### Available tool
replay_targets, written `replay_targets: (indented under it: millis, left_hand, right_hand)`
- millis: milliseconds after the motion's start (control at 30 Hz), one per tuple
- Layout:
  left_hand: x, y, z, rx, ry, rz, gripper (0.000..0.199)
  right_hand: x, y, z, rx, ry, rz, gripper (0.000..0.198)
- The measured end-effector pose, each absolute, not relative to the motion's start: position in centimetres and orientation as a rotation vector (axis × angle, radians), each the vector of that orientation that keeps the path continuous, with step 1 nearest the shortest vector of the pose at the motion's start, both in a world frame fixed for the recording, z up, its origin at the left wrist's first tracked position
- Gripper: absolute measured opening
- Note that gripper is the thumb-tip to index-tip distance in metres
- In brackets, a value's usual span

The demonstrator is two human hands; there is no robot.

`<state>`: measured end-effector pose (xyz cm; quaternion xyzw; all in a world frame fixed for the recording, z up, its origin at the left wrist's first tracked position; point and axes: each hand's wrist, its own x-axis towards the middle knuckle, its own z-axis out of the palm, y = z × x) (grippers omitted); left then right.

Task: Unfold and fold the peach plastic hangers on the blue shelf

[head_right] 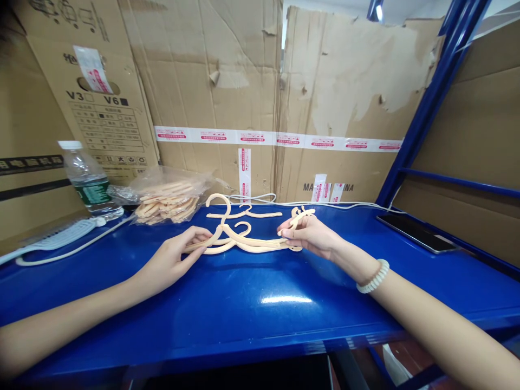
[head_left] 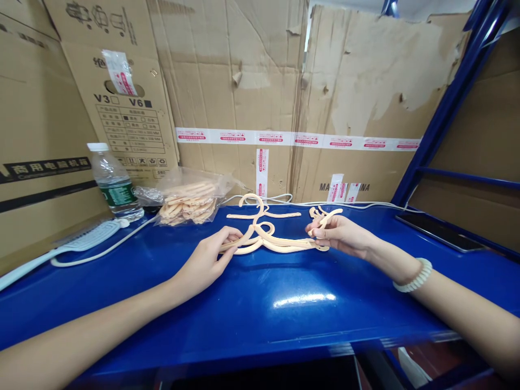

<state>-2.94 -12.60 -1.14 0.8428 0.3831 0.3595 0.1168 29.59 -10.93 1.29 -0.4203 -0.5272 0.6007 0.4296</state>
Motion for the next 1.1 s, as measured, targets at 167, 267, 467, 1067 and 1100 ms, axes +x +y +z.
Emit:
replay_targets:
  millis: [167, 267, 467, 1067, 1100]
  left_hand:
    - [-3.0, -12.7, -1.1, 2.478, 1.135, 1.053, 0.018]
    - [-3.1, -12.7, -1.1, 2.478, 1.141, 1.051, 0.018]
    - [-3.0, -12.8, -1.0, 2.489, 1.136, 1.051, 0.016]
    - [-2.7, -13.1, -1.0, 2.466, 1.042, 1.065, 0.019]
    - [-2.7, -13.1, -1.0, 2.454, 1.037, 1.064, 0.019]
  right_hand:
    - [29.7, -11.0, 1.3, -1.079, -1.457, 1.567, 0.032]
    - [30.0, -11.0, 1.3, -1.05, -1.474, 1.665, 0.029]
    - [30.1, -11.3, 1.4, -1.011, -1.527, 1.783, 0.027]
    - [28.4, -12.1, 1.0, -1.156, -1.542, 1.279, 0.036]
    - [28.4, -12.1, 1.0, -1.157, -1.54, 1.267, 0.036]
